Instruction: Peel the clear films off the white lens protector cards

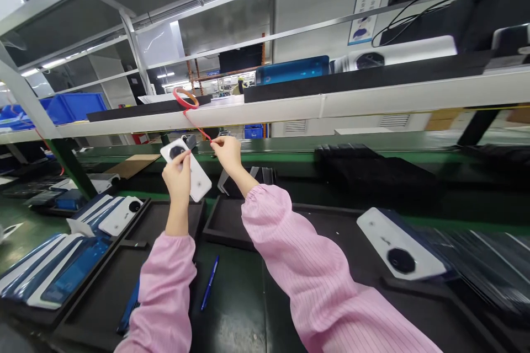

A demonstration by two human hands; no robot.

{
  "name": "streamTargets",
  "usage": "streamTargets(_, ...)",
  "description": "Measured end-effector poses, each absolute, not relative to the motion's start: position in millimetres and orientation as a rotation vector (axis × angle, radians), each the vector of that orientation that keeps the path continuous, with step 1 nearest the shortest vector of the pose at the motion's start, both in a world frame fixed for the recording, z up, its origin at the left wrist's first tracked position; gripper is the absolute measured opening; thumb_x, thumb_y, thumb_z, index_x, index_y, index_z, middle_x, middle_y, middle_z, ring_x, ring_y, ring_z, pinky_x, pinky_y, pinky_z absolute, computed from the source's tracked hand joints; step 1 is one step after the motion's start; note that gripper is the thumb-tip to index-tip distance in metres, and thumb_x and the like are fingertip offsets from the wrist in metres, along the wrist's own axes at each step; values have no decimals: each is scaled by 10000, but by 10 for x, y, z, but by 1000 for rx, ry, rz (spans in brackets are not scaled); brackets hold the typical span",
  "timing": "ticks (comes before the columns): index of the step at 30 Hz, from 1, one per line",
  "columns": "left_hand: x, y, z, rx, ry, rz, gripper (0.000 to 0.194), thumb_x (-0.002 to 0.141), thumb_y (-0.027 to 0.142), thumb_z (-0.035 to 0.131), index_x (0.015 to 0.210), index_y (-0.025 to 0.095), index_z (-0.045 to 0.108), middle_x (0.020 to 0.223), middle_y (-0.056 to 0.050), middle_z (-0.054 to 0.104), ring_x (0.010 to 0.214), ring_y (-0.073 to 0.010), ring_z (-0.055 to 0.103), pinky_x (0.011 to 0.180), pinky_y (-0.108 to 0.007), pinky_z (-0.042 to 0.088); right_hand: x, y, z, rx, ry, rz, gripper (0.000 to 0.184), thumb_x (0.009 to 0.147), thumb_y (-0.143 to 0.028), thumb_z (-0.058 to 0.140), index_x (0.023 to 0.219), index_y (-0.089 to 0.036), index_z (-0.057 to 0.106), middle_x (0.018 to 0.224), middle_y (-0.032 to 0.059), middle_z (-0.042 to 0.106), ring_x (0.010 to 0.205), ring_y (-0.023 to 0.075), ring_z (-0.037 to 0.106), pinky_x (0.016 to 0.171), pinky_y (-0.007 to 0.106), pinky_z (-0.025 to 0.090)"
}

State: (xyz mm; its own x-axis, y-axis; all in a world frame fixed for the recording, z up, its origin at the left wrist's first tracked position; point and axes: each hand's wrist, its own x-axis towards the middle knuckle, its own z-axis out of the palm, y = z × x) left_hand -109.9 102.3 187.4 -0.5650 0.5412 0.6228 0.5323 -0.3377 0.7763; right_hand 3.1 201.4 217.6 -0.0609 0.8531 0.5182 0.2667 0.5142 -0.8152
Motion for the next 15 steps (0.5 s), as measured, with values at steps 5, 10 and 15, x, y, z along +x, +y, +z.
streamTargets(5,-985,1179,2235,1894,2136,1875,346,958,214,499,1170,275,766,1304,-97,687,1135,-298,668,933,-364,484,123,1965,2272,-1029,-1683,374,159,859,-163,607,880,-162,765,923,69,789,908,196,719,890,287,507)
streamTargets(10,-981,1177,2400,2247,2502,1496,399,985,208,445,1228,334,736,1444,-48,604,951,-271,709,728,-342,480,106,1842,2350,-1078,-1777,186,173,867,-193,586,907,-160,751,958,98,769,915,237,691,843,316,484)
streamTargets(15,-983,1234,2492,2367,2612,1212,384,1009,274,436,1271,378,698,1469,-9,585,874,-263,710,677,-334,448,73,1747,2414,-1050,-1866,29,227,902,-167,512,968,-159,729,1072,135,721,1054,273,632,865,333,458)
